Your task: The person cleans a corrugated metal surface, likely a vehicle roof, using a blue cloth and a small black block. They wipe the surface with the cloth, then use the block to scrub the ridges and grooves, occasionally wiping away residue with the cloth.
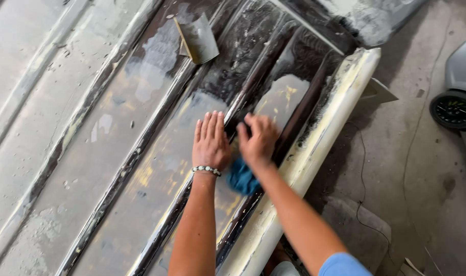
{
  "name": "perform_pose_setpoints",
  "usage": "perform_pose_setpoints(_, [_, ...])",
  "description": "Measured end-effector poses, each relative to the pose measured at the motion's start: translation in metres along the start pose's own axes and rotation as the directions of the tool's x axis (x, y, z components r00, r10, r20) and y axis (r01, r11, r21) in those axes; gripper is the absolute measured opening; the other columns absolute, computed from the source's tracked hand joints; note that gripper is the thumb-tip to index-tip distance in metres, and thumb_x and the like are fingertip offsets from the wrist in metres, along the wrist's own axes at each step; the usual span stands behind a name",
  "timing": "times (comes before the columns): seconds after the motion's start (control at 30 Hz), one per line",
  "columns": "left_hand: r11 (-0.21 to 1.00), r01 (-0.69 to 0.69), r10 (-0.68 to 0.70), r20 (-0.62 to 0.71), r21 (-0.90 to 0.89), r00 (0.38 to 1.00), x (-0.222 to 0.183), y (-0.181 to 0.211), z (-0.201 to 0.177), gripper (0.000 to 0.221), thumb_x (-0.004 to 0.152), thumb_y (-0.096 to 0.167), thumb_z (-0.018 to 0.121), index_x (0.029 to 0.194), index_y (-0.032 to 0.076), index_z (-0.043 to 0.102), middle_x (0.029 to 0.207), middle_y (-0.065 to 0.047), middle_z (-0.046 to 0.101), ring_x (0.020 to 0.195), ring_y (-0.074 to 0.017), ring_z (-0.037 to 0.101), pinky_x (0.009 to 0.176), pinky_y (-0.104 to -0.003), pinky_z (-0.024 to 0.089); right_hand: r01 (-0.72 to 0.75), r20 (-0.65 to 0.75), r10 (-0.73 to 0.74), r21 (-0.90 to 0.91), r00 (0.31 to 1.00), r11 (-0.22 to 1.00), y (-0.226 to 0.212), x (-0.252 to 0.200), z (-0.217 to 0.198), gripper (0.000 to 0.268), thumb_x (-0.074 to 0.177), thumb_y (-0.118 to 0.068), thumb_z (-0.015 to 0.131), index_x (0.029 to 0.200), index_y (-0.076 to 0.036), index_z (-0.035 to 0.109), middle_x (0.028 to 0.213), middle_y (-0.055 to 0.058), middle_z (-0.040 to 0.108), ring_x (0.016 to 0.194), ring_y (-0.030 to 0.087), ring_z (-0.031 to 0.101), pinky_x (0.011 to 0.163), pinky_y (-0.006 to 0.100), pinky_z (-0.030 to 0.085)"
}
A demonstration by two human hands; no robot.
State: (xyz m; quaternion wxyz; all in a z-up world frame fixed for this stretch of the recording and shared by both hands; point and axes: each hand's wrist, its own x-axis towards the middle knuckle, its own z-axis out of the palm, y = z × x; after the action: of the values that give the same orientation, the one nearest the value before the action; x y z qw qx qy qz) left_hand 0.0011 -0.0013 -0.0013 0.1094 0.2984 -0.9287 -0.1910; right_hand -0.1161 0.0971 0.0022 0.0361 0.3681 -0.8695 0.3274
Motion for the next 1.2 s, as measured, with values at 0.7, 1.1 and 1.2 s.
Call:
perform_pose_setpoints(0.7, [0.979,-0.205,0.202,-0.089,-0.020,0.975,-0.002,0.038,-0.024,0.039,0.092,0.034,0.070,0.119,0.006,0.071,0.125,-0.011,0.063,0.119,-0.0288,0.058,0.100,-0.045,0.043,-0.029,0.208,-0.001,0.143,0.978,0.989,0.050,-0.039,-0.042,0.046,0.104,-0.033,0.063,0.143,-0.009,0.060,0.134,0.008,0.061,0.128,0.028,0.057,0.108,0.046,0.040])
perform_pose_setpoints(1.1, [0.936,0.208,-0.180,0.122,-0.285,0.976,0.059,0.107,0.028,0.040,0.084,0.029,0.077,0.112,0.005,0.063,0.102,-0.016,0.064,0.098,-0.0375,0.063,0.082,-0.049,0.051,-0.284,-0.160,0.276,-0.032,0.948,0.958,0.173,0.050,-0.021,0.041,0.108,-0.016,0.047,0.146,-0.006,0.054,0.156,0.020,0.047,0.145,0.040,0.045,0.121,0.050,0.032])
perform_pose_setpoints(1.2, [0.918,0.283,-0.226,0.219,-0.277,0.949,0.067,0.116,0.040,0.029,0.087,0.033,0.078,0.098,0.009,0.066,0.099,-0.015,0.066,0.094,-0.0375,0.066,0.079,-0.049,0.053,-0.247,-0.183,0.244,0.005,0.952,0.969,0.169,0.057,-0.023,0.041,0.108,-0.015,0.044,0.147,-0.006,0.054,0.156,0.019,0.048,0.145,0.039,0.046,0.124,0.050,0.032])
